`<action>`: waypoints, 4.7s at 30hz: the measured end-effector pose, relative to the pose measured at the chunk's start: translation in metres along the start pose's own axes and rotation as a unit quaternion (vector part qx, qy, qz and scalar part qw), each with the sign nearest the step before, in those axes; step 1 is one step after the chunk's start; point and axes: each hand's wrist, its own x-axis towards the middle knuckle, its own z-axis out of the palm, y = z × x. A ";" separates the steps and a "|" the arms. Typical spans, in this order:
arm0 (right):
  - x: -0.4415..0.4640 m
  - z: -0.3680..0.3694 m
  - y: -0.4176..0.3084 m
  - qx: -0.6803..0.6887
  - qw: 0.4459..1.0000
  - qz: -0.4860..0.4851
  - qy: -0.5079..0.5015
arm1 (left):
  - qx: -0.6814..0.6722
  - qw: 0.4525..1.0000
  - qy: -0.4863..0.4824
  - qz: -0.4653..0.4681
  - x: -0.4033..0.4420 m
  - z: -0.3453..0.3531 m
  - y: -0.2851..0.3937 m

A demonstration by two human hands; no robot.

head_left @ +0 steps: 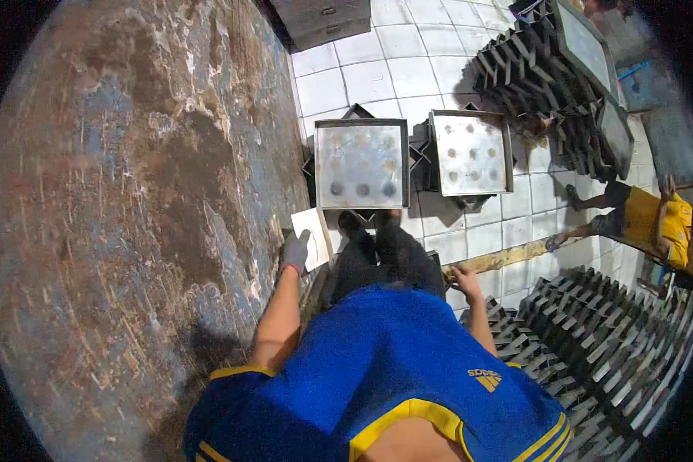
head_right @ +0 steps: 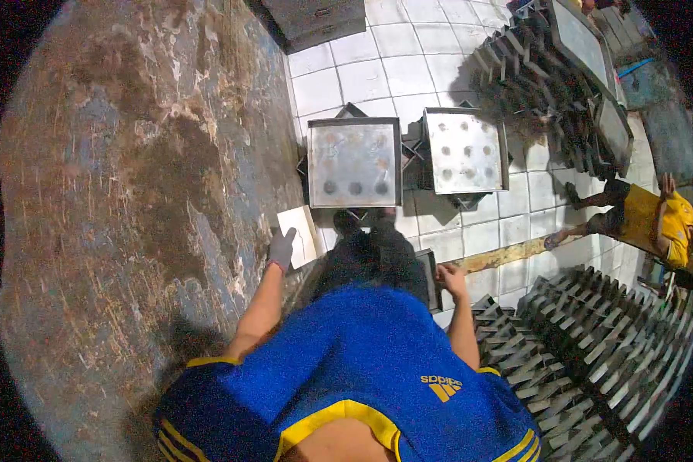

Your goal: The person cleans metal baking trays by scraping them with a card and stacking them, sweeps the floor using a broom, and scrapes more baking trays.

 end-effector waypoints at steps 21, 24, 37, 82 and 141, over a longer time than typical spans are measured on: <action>0.002 0.084 -0.032 0.008 0.999 -0.026 0.032 | 0.151 0.985 -0.061 -0.051 0.034 -0.008 -0.013; -0.005 0.073 -0.005 0.046 0.998 0.009 0.051 | 0.052 0.996 -0.062 -0.029 0.059 0.010 -0.078; 0.078 0.021 0.020 -0.063 0.996 -0.041 0.036 | -0.016 1.000 -0.003 -0.007 0.017 -0.032 0.048; -0.303 0.337 0.122 0.029 0.718 0.594 0.362 | 0.224 0.846 -0.470 0.112 0.200 0.224 0.303; 0.298 0.036 0.415 0.657 0.674 0.172 0.292 | 0.169 0.876 -0.445 -0.079 0.030 0.400 0.068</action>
